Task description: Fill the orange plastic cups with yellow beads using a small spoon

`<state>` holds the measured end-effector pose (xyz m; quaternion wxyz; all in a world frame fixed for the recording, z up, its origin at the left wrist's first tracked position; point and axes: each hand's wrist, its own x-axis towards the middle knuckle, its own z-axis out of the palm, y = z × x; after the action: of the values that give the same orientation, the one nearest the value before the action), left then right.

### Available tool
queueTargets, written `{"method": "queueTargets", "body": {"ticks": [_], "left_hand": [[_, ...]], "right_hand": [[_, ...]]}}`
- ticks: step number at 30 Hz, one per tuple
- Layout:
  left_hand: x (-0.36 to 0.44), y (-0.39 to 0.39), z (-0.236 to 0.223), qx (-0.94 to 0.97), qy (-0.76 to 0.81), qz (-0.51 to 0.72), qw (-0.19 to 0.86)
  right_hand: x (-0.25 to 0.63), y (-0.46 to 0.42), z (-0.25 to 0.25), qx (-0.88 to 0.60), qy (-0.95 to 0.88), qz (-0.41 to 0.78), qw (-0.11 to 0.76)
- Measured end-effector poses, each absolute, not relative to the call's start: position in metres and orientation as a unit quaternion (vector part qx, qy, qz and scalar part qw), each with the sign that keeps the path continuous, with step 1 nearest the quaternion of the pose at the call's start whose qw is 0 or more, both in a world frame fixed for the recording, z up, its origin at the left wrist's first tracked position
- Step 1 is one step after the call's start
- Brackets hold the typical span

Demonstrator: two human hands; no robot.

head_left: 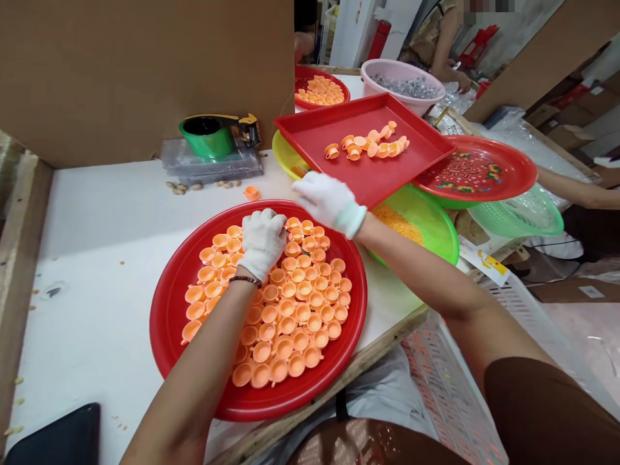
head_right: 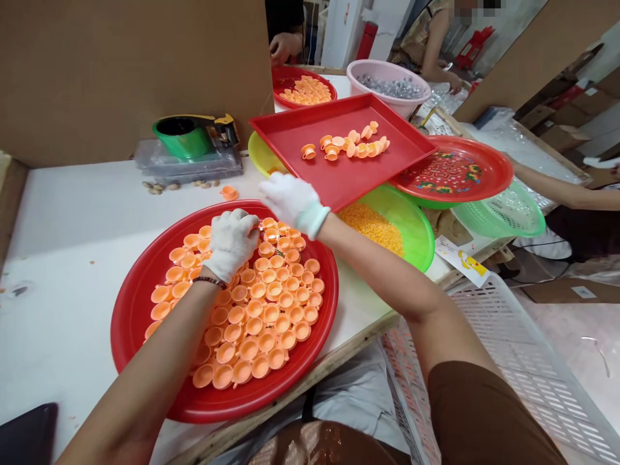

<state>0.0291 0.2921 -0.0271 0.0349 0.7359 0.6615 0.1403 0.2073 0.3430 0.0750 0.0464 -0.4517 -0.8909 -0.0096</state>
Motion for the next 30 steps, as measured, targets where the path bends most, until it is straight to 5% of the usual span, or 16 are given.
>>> {"method": "queueTargets", "body": {"ticks": [4,13,21,27,30], "left_hand": [[0.029,0.298,-0.020,0.756,0.645,0.106,0.027],[0.031,0.305,-0.008,0.796,0.604,0.040,0.006],[0.020,0.268,-0.017,0.789,0.598,0.143,-0.004],[0.057,0.220,-0.031,0.884,0.435,0.169,0.038],[0.064,0.209,-0.032,0.883,0.443,0.153,0.035]], "right_hand": [[0.263,0.381,0.116,-0.519,-0.840,-0.056,0.149],[0.255,0.491,0.087,-0.544,-0.839,-0.011,-0.011],[0.251,0.373,0.116,-0.448,-0.880,0.056,0.149],[0.255,0.280,0.060,-0.486,-0.853,0.106,-0.157],[0.253,0.279,0.026,-0.483,-0.845,0.109,-0.201]]}}
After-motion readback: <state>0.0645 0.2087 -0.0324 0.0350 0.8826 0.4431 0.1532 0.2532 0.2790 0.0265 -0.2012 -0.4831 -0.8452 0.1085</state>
